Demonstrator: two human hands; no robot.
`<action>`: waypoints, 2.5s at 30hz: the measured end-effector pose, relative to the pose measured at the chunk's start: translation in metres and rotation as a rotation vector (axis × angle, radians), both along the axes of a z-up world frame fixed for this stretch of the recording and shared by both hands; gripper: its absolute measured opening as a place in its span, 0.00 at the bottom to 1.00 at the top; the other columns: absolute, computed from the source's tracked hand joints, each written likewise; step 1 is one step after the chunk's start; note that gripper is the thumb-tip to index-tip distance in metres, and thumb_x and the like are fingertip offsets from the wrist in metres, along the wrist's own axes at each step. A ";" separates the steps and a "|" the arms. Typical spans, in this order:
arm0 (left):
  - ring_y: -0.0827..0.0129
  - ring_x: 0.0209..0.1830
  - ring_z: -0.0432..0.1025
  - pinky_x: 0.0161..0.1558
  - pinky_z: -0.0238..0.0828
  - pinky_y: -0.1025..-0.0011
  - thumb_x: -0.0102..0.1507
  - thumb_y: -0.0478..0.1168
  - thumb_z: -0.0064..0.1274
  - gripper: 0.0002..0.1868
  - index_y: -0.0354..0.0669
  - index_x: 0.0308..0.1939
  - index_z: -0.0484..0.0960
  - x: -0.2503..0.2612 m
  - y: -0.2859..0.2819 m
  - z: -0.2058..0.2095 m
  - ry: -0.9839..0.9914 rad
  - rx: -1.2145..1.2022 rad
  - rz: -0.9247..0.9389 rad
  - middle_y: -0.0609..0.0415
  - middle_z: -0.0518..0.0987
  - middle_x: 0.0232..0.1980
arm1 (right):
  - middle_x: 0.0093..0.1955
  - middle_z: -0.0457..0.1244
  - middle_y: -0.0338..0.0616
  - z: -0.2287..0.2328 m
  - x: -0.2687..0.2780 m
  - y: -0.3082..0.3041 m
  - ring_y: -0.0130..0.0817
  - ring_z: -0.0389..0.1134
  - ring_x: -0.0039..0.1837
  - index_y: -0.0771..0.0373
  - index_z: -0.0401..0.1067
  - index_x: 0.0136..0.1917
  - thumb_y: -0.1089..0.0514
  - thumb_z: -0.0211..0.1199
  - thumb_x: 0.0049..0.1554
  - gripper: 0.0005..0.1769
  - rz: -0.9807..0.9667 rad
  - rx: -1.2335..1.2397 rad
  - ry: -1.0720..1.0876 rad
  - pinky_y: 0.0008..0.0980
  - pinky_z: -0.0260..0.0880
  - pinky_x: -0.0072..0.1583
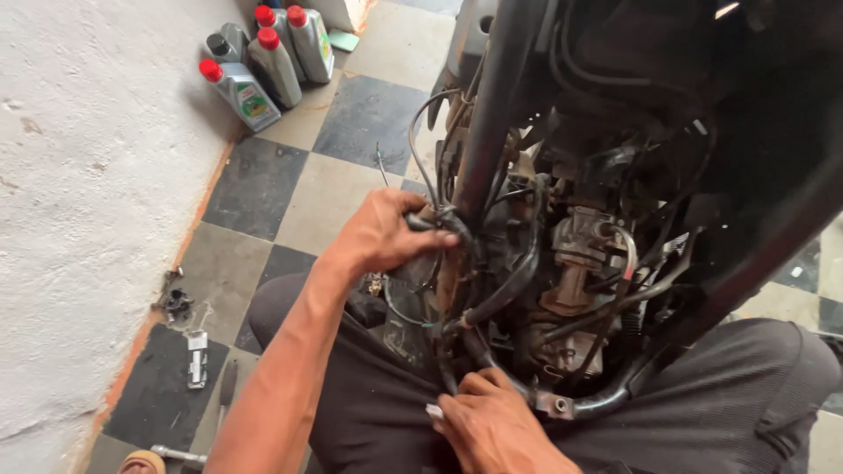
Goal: The person is working on the internal components of a motorcycle, specifically repairing the engine and electrical connections.
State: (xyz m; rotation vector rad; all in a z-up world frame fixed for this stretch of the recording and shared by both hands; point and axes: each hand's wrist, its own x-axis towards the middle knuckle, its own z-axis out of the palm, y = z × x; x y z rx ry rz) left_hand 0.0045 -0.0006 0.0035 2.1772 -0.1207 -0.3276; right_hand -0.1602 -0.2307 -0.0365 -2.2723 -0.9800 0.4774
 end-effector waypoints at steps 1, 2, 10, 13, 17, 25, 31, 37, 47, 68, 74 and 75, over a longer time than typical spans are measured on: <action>0.61 0.29 0.77 0.36 0.74 0.66 0.53 0.52 0.70 0.22 0.35 0.36 0.86 0.004 -0.001 0.004 0.070 0.078 -0.006 0.47 0.83 0.27 | 0.36 0.67 0.43 0.001 0.001 -0.005 0.46 0.68 0.47 0.61 0.70 0.41 0.55 0.64 0.55 0.08 0.058 0.091 -0.078 0.43 0.62 0.54; 0.61 0.29 0.77 0.36 0.74 0.66 0.53 0.52 0.70 0.22 0.35 0.36 0.86 0.006 0.000 -0.005 0.074 0.081 -0.006 0.47 0.83 0.27 | 0.36 0.67 0.43 -0.001 0.002 -0.007 0.46 0.68 0.47 0.61 0.70 0.41 0.55 0.64 0.55 0.08 0.057 0.095 -0.075 0.43 0.62 0.54; 0.69 0.18 0.74 0.22 0.70 0.68 0.60 0.50 0.64 0.21 0.31 0.29 0.83 -0.011 -0.023 -0.011 0.593 -0.704 0.295 0.51 0.81 0.25 | 0.30 0.62 0.39 0.011 -0.001 0.004 0.24 0.61 0.35 0.62 0.76 0.59 0.65 0.57 0.65 0.11 -0.654 0.509 0.444 0.26 0.63 0.38; 0.66 0.18 0.75 0.24 0.74 0.67 0.62 0.49 0.60 0.18 0.35 0.30 0.82 -0.017 -0.030 -0.018 0.757 -0.993 0.380 0.50 0.81 0.24 | 0.28 0.65 0.38 0.056 0.011 0.022 0.20 0.63 0.32 0.62 0.75 0.58 0.62 0.60 0.62 0.12 -0.801 0.403 0.356 0.23 0.65 0.36; 0.67 0.17 0.73 0.22 0.72 0.67 0.63 0.48 0.61 0.17 0.36 0.31 0.82 -0.024 -0.039 -0.020 0.752 -1.092 0.482 0.52 0.80 0.24 | 0.27 0.67 0.39 0.042 0.011 0.010 0.20 0.64 0.30 0.66 0.72 0.48 0.62 0.63 0.59 0.05 -0.949 0.425 0.417 0.24 0.65 0.34; 0.69 0.20 0.74 0.25 0.73 0.67 0.64 0.47 0.60 0.15 0.38 0.31 0.81 -0.030 -0.054 -0.015 0.672 -1.156 0.725 0.52 0.80 0.26 | 0.35 0.71 0.42 0.045 0.004 0.004 0.23 0.72 0.36 0.70 0.77 0.45 0.65 0.70 0.53 0.07 -0.968 0.581 0.257 0.22 0.72 0.39; 0.69 0.20 0.74 0.26 0.75 0.67 0.64 0.46 0.60 0.13 0.41 0.33 0.80 -0.028 -0.052 -0.028 0.707 -1.288 0.702 0.54 0.80 0.26 | 0.46 0.73 0.43 0.027 -0.012 -0.020 0.25 0.73 0.44 0.67 0.77 0.57 0.64 0.65 0.59 0.12 -0.845 0.674 0.350 0.24 0.74 0.48; 0.70 0.20 0.74 0.26 0.75 0.68 0.65 0.46 0.60 0.12 0.42 0.34 0.80 -0.029 -0.052 -0.033 0.703 -1.346 0.686 0.56 0.80 0.27 | 0.44 0.70 0.46 -0.004 -0.017 -0.048 0.34 0.71 0.49 0.73 0.76 0.49 0.56 0.52 0.69 0.18 -0.935 0.914 0.895 0.35 0.74 0.54; 0.66 0.24 0.78 0.31 0.79 0.65 0.67 0.47 0.56 0.14 0.40 0.36 0.81 -0.029 -0.050 -0.034 0.723 -1.475 0.593 0.53 0.82 0.29 | 0.55 0.68 0.41 0.015 -0.020 -0.020 0.34 0.73 0.54 0.60 0.69 0.66 0.63 0.65 0.51 0.29 -0.522 0.238 0.518 0.33 0.76 0.54; 0.65 0.27 0.79 0.33 0.80 0.64 0.67 0.44 0.57 0.10 0.41 0.38 0.80 -0.025 -0.045 -0.046 0.769 -1.585 0.611 0.52 0.83 0.31 | 0.43 0.67 0.44 0.037 -0.005 0.006 0.28 0.68 0.44 0.69 0.65 0.68 0.45 0.61 0.65 0.29 -0.564 1.338 0.357 0.31 0.72 0.50; 0.66 0.25 0.79 0.31 0.79 0.65 0.66 0.45 0.56 0.12 0.41 0.35 0.79 -0.028 -0.046 -0.046 0.786 -1.595 0.538 0.53 0.82 0.29 | 0.40 0.67 0.46 -0.023 -0.012 0.005 0.25 0.66 0.38 0.70 0.66 0.55 0.63 0.69 0.61 0.15 -0.637 1.012 0.793 0.25 0.64 0.36; 0.67 0.26 0.78 0.31 0.79 0.66 0.67 0.45 0.57 0.11 0.41 0.36 0.80 -0.029 -0.047 -0.049 0.741 -1.619 0.518 0.54 0.82 0.30 | 0.40 0.68 0.45 -0.016 -0.010 0.011 0.23 0.64 0.37 0.71 0.69 0.53 0.66 0.69 0.60 0.11 -0.704 0.977 0.737 0.23 0.62 0.35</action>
